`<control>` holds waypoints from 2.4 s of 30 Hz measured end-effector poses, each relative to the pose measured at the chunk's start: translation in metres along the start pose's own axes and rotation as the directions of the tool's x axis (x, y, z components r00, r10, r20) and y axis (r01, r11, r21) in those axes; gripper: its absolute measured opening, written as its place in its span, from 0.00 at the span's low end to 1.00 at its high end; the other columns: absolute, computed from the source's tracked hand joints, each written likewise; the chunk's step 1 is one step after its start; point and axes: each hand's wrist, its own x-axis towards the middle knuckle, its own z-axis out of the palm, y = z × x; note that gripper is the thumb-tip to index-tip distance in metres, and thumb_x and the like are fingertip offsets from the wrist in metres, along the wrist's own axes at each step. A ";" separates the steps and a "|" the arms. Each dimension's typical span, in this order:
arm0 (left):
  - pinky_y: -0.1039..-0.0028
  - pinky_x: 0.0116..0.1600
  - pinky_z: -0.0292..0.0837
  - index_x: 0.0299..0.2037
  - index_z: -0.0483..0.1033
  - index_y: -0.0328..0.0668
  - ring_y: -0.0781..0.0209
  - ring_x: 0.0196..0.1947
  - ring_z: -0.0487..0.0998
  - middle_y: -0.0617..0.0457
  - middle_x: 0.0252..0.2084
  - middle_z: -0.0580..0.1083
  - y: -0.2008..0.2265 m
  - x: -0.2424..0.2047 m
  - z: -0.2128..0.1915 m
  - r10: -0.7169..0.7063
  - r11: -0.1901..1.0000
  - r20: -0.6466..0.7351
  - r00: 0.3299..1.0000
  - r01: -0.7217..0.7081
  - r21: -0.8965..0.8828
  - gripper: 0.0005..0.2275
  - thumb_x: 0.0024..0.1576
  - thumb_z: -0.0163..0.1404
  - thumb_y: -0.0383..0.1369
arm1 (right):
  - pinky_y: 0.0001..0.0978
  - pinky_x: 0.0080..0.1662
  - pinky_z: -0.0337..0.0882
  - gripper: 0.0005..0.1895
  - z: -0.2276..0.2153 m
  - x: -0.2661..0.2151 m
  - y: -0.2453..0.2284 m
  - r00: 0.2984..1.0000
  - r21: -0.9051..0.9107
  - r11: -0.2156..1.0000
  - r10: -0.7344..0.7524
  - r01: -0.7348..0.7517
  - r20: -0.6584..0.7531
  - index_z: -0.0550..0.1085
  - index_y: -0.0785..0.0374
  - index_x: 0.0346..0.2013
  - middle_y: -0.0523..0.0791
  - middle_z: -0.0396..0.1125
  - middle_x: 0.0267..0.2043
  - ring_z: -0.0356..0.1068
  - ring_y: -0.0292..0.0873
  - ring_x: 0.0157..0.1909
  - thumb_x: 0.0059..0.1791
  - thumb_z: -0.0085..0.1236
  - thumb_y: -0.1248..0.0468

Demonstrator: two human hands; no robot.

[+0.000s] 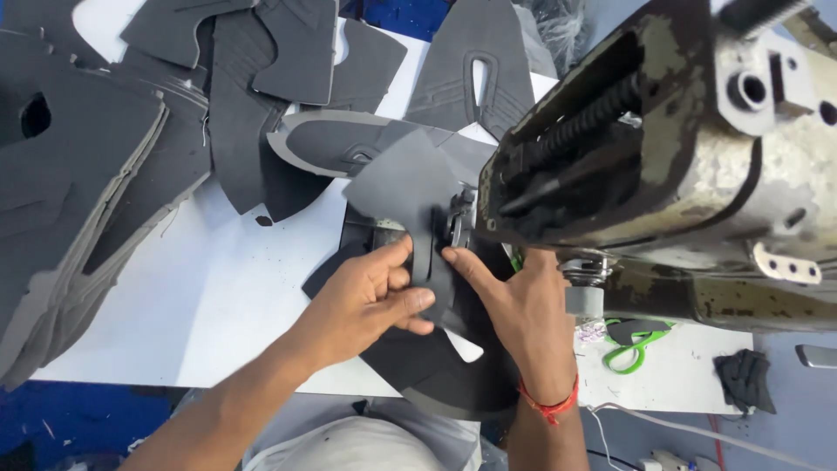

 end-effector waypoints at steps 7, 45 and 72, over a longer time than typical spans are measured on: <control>0.73 0.42 0.86 0.72 0.51 0.22 0.71 0.31 0.72 0.51 0.31 0.68 0.009 -0.005 0.001 0.037 0.982 -0.047 0.998 -0.027 0.189 0.30 0.63 0.50 0.29 | 0.38 0.32 0.68 0.25 0.000 -0.017 0.071 0.624 -0.676 0.463 -0.781 0.573 -0.005 0.79 0.33 0.55 0.48 0.63 0.54 0.74 0.48 0.40 0.49 0.59 0.66; 0.75 0.29 0.79 0.44 0.64 0.28 0.65 0.25 0.82 0.50 0.28 0.77 0.054 0.039 0.004 0.165 0.858 -0.131 0.978 -0.076 0.508 0.08 0.62 0.47 0.26 | 0.56 0.58 0.67 0.21 0.008 0.085 0.072 0.401 -0.822 0.325 -0.907 0.468 -0.131 0.79 0.59 0.53 0.51 0.72 0.55 0.71 0.60 0.56 0.48 0.67 0.55; 0.37 0.50 0.72 0.47 0.75 0.28 0.39 0.33 0.81 0.38 0.31 0.79 0.072 0.143 -0.054 0.738 -0.368 0.465 0.489 -0.286 0.885 0.29 0.54 0.52 0.55 | 0.41 0.48 0.63 0.12 -0.006 0.084 0.130 0.711 -0.645 0.654 -0.663 0.395 -0.236 0.76 0.62 0.41 0.50 0.70 0.43 0.67 0.49 0.44 0.52 0.57 0.56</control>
